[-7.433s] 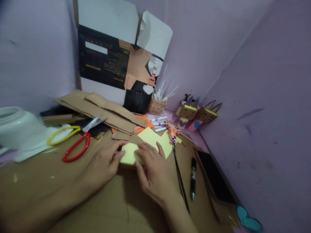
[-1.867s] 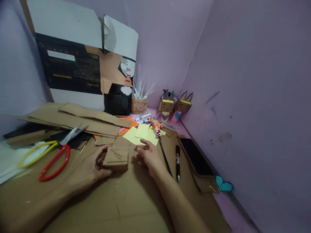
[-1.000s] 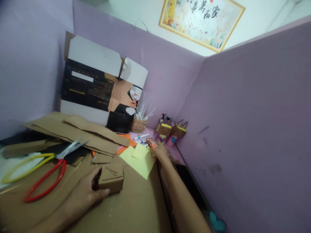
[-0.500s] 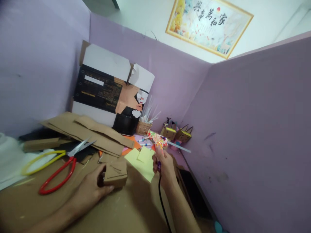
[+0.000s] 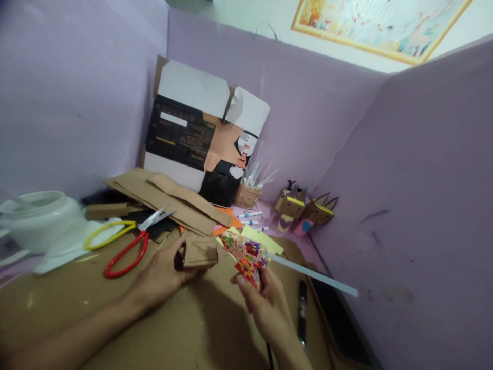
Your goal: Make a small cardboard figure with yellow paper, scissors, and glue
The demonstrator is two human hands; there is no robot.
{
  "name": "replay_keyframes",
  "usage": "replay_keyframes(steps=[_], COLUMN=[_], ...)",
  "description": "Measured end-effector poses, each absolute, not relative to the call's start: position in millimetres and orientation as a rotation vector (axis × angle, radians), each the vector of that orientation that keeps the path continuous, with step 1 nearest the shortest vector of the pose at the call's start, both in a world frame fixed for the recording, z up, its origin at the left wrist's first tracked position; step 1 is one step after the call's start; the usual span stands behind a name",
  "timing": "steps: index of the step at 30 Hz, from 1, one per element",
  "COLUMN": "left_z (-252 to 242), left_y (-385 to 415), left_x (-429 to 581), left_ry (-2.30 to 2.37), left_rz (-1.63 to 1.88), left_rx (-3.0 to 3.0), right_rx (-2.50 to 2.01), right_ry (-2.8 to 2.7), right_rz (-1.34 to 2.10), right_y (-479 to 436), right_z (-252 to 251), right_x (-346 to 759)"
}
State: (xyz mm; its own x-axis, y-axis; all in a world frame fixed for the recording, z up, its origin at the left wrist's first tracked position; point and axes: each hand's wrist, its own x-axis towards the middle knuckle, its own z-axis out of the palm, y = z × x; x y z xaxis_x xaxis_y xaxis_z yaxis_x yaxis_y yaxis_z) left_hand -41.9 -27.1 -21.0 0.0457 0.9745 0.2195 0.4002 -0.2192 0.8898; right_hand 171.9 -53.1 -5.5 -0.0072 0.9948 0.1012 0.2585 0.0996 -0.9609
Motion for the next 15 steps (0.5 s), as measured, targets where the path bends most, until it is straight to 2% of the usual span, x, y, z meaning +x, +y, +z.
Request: replay_keyframes(steps=[10, 15], left_z=[-19.4, -14.3], left_y=[-30.7, -31.3], left_x=[-42.5, -43.7], left_ry=[1.472, 1.525], left_rz=[1.033, 0.971], left_rx=[1.867, 1.942], right_rx=[-1.131, -1.154], right_ry=[-1.753, -1.723], right_rz=[1.148, 1.144], right_y=[-66.8, -69.8], right_z=[-1.7, -8.2], right_x=[170.4, 169.1])
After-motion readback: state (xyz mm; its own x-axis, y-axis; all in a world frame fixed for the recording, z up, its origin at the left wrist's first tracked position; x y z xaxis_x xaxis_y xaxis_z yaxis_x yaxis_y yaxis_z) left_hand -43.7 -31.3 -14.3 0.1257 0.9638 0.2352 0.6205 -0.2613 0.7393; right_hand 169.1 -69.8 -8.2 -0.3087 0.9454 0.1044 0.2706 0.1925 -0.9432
